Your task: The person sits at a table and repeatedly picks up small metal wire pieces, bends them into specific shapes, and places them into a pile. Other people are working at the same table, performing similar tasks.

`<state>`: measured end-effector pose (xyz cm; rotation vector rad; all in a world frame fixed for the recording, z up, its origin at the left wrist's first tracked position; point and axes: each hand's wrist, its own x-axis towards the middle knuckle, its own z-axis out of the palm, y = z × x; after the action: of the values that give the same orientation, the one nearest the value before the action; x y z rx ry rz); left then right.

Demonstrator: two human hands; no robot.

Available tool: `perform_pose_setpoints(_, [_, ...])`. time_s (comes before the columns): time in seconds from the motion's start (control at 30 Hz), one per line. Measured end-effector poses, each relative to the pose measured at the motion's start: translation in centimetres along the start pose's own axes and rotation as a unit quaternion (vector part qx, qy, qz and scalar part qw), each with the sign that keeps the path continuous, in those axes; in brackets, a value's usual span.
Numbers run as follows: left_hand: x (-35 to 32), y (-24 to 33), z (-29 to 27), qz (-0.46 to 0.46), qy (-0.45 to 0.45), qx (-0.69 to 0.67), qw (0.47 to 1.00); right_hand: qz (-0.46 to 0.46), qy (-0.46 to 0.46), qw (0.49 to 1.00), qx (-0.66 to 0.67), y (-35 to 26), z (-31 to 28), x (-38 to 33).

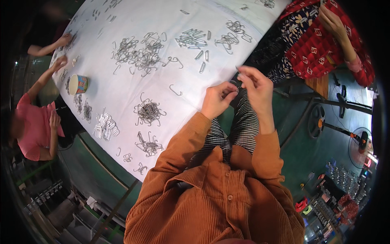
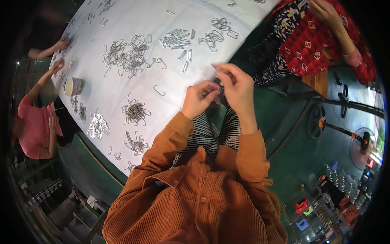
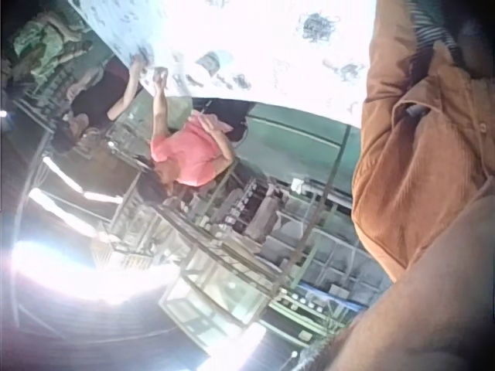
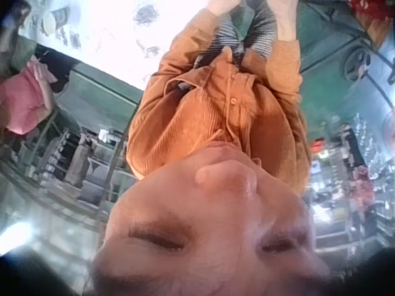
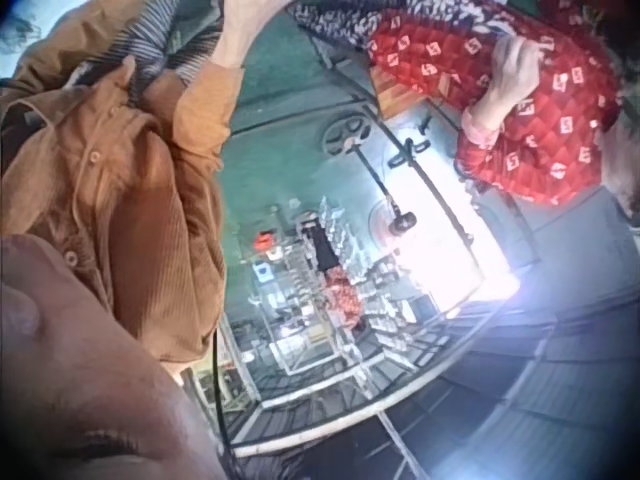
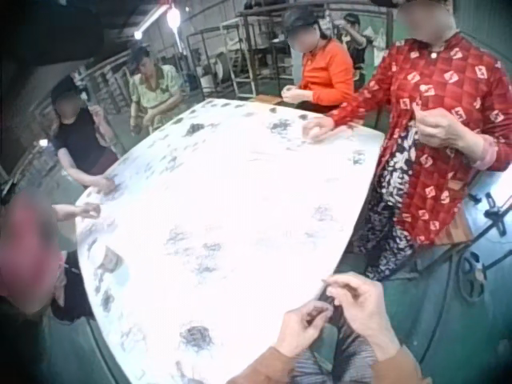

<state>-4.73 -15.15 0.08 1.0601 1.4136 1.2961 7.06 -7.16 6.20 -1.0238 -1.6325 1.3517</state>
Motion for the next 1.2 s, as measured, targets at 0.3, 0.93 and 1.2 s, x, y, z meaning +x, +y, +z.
perform_pose_setpoints(0.3, [-0.4, 1.7, 0.9, -0.091, 0.042, -0.120, 0.988, 0.109, 0.012, 0.992, 0.068, 3.4, -3.7, -4.2])
perform_pose_setpoints(0.93, [-6.3, 6.3, 5.2, 0.068, 0.072, -0.011, 0.995, -0.137, 0.157, 0.977, 0.037, -0.6, -4.6, -9.6])
perform_pose_setpoints(1.2, [-9.0, 7.8, 9.4, 0.102, 0.010, -0.027, 0.994, -0.166, 0.169, 0.971, 0.006, -2.5, -7.5, -15.0])
